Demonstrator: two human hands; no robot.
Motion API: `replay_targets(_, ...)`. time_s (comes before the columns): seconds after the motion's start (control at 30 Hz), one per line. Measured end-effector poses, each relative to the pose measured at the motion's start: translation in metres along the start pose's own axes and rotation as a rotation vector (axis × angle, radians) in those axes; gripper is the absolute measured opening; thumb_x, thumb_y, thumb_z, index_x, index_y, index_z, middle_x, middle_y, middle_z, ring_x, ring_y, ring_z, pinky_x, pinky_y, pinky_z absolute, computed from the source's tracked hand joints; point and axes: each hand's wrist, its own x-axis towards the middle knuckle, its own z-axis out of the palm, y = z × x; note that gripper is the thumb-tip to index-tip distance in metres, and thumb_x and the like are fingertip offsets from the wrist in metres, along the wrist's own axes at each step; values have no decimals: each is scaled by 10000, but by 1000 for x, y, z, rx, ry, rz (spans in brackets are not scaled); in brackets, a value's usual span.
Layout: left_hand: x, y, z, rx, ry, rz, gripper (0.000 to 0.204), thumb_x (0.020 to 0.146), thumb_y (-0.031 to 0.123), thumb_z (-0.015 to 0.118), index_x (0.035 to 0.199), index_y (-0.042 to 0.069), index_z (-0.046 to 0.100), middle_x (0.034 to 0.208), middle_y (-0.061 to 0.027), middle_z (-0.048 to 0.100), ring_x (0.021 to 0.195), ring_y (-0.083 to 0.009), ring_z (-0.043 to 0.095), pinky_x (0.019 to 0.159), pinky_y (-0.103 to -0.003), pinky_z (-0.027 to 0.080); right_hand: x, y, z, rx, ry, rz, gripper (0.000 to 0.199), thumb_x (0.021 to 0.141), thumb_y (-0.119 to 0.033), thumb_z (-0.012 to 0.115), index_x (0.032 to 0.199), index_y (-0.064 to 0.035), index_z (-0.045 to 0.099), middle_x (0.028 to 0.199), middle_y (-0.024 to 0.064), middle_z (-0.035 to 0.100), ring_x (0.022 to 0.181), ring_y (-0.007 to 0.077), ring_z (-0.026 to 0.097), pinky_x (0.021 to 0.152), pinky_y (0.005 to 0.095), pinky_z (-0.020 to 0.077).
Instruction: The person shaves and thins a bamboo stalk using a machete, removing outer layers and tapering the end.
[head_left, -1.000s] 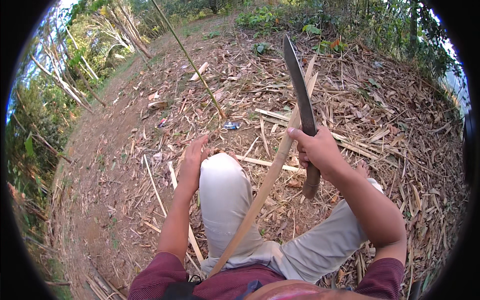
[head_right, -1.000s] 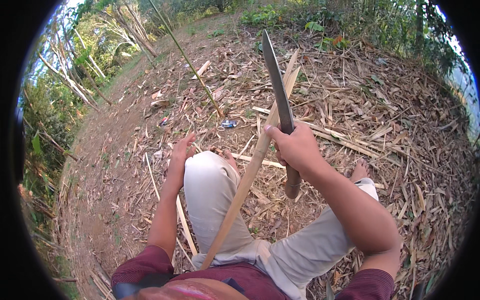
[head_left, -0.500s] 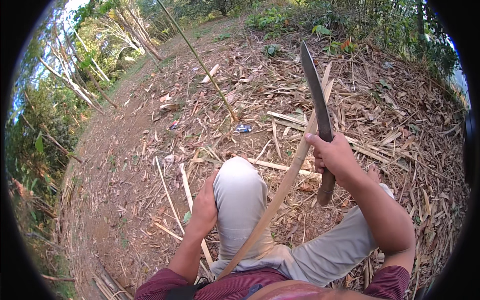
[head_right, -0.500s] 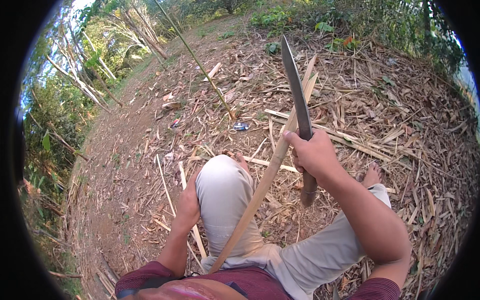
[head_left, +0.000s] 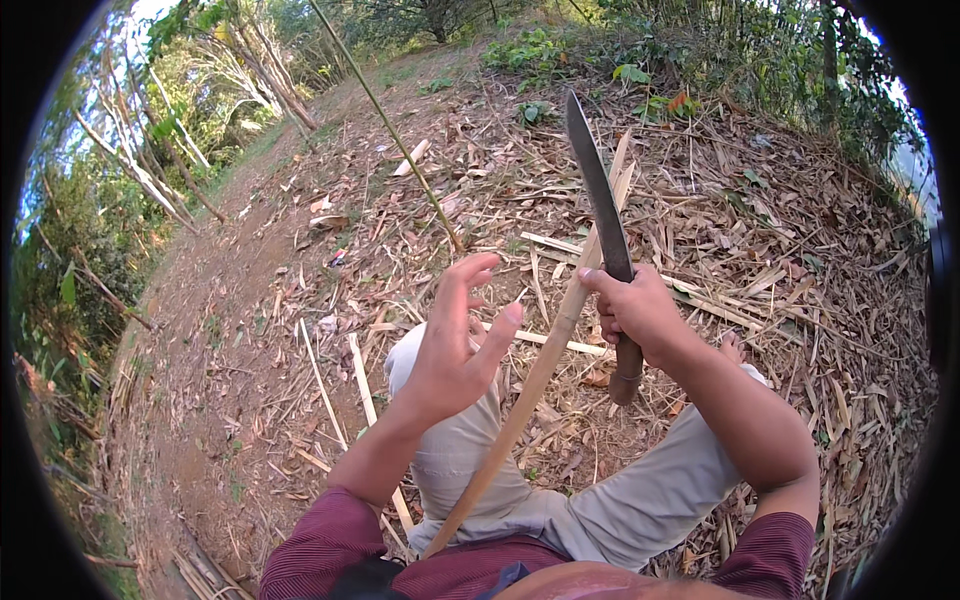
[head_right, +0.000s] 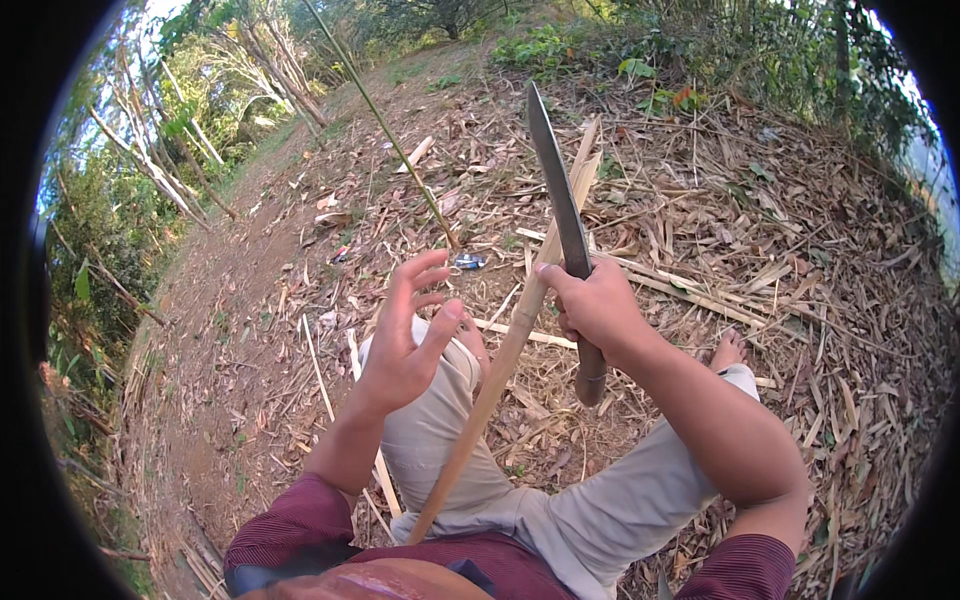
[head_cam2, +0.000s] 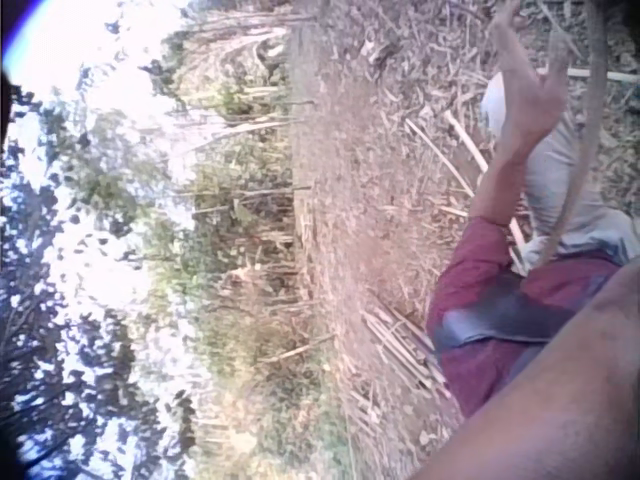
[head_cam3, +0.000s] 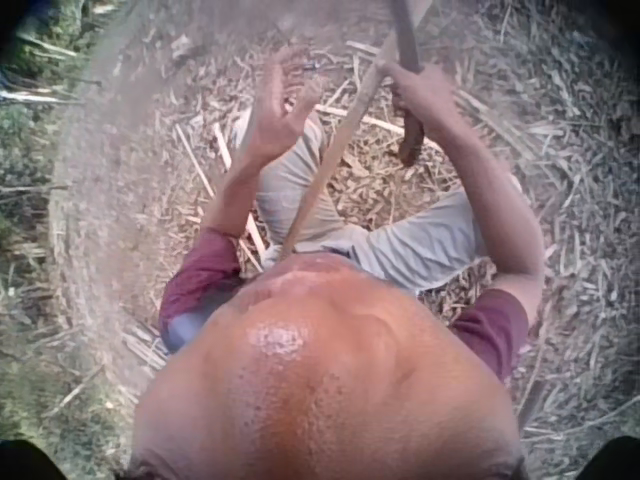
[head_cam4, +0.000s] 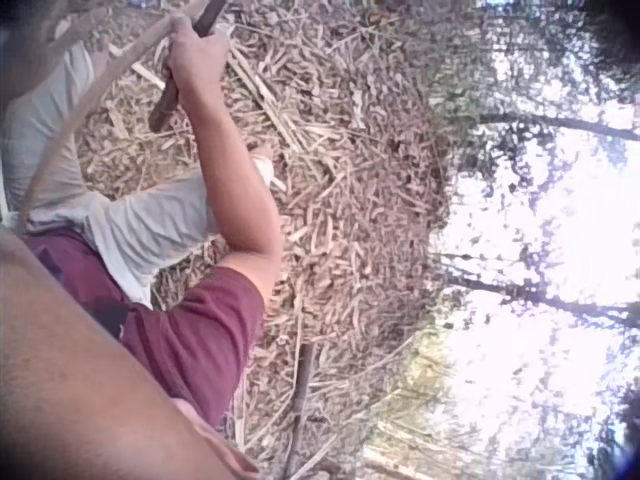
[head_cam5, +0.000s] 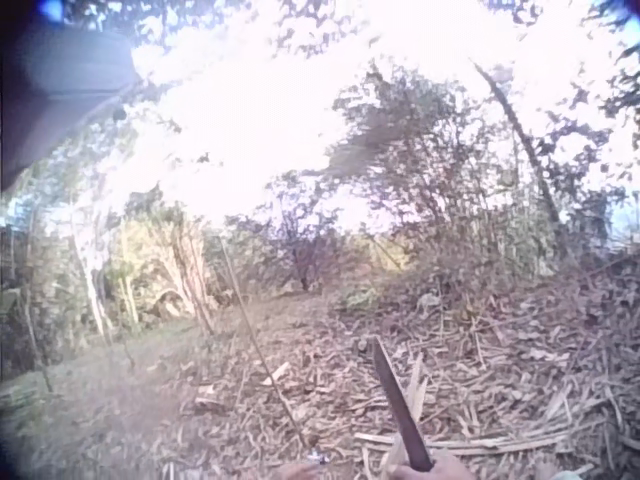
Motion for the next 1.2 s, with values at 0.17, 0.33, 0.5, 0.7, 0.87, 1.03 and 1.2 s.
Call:
replay_targets(0.17,22,-7,39,-682,-469,-497,437,1076,372,349,1341,35,436,1134,-137,617,940,-221,669,863,-360,527,-4,0,1,-32,51,-34,328,930,-279,685,758,-116,458,581,-62,401,445,52,394,415,255,364)
replay_targets(0.33,14,-14,50,-763,-460,-666,483,1076,435,301,1222,23,507,799,-73,620,587,-148,605,546,-277,519,-11,-4,2,-8,4,-44,369,924,-313,692,724,-130,442,564,-66,398,441,49,391,407,251,356)
replay_targets(0.5,8,-15,51,-941,-495,-717,486,1071,456,309,1081,28,539,662,-11,516,453,-74,442,413,-212,358,-11,-2,5,-53,-17,-88,384,921,-328,697,705,-118,459,553,-66,390,438,50,385,403,242,330)
replay_targets(0.7,6,-13,51,-1015,-453,-780,415,1062,470,352,956,94,493,625,63,378,420,-26,291,381,-187,249,-7,-1,3,-126,-11,-92,369,938,-335,681,714,-65,567,531,-46,453,429,63,412,399,261,317)
replay_targets(0.87,7,-11,49,-999,-437,-763,403,1051,488,382,937,112,475,622,74,338,424,-16,270,374,-186,230,4,13,-2,-349,23,-241,391,949,-334,666,736,-8,630,540,-37,485,485,58,421,443,290,325)
replay_targets(1.03,6,-11,47,-977,-432,-765,390,1060,456,371,930,113,502,622,65,371,442,-24,291,401,-186,254,3,15,-1,-371,13,-265,386,953,-326,660,756,7,654,549,-38,481,524,54,404,472,296,324)
replay_targets(1.2,7,-12,48,-966,-427,-768,366,1062,434,385,925,115,499,621,67,370,443,-15,287,397,-179,246,3,13,-1,-389,10,-272,371,954,-309,657,770,13,654,552,-34,482,530,57,407,477,297,326)
